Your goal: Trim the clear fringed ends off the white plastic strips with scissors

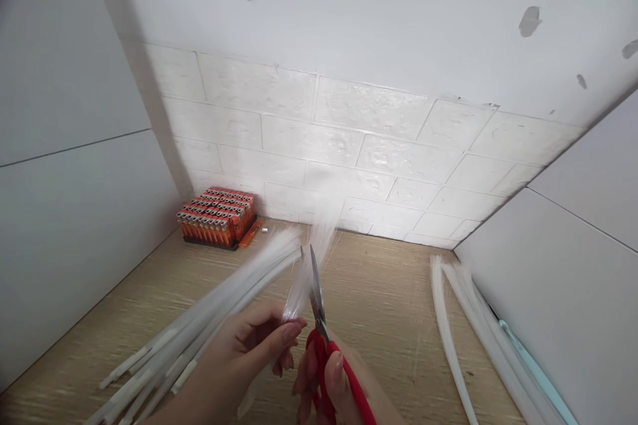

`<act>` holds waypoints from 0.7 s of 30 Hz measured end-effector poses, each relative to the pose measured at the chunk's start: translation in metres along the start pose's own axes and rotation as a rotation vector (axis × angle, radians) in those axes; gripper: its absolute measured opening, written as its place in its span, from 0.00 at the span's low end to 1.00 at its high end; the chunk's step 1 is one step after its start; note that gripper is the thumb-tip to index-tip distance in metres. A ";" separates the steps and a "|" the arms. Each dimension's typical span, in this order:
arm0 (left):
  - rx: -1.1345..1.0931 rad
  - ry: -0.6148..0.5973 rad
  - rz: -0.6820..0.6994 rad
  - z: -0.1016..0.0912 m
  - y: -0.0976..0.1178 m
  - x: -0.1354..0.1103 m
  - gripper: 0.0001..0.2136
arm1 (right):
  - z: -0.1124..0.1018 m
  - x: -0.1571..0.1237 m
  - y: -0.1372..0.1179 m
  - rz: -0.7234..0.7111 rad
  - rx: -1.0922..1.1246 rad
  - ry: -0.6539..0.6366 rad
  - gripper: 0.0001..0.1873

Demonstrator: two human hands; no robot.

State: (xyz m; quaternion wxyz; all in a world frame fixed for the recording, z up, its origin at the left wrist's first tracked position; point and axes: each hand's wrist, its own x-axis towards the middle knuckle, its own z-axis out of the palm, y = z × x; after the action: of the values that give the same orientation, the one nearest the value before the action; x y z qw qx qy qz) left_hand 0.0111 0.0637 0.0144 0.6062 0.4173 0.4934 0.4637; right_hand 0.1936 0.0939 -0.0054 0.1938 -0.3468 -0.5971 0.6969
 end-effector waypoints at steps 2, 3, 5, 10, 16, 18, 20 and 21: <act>0.014 0.002 0.000 0.000 0.001 0.000 0.15 | 0.000 0.000 0.000 -0.001 0.002 -0.003 0.21; 0.017 0.004 -0.002 0.000 0.001 0.000 0.15 | -0.001 0.000 0.000 0.000 0.003 -0.004 0.21; 0.016 0.007 -0.005 -0.001 0.001 -0.001 0.15 | -0.001 -0.001 0.001 0.001 0.002 -0.007 0.20; 0.043 0.014 -0.001 0.000 0.001 -0.002 0.15 | -0.002 0.000 0.002 0.005 -0.008 -0.004 0.19; 0.063 0.013 0.004 0.000 0.003 -0.002 0.16 | -0.003 -0.002 0.005 -0.002 -0.034 0.027 0.19; 0.080 0.041 0.027 -0.001 0.003 -0.001 0.16 | -0.006 -0.002 0.004 -0.007 -0.046 0.049 0.18; 0.099 0.095 0.042 -0.002 0.003 0.001 0.16 | -0.011 0.000 0.001 -0.014 -0.057 0.079 0.18; 0.102 0.126 0.046 -0.004 0.003 0.003 0.16 | -0.014 0.001 -0.001 -0.018 -0.062 0.099 0.18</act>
State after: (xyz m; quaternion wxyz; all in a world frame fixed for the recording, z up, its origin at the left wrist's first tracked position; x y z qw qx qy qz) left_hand 0.0070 0.0671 0.0163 0.5412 0.4288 0.5437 0.4772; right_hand 0.2028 0.1049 -0.0051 0.2183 -0.3814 -0.6111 0.6584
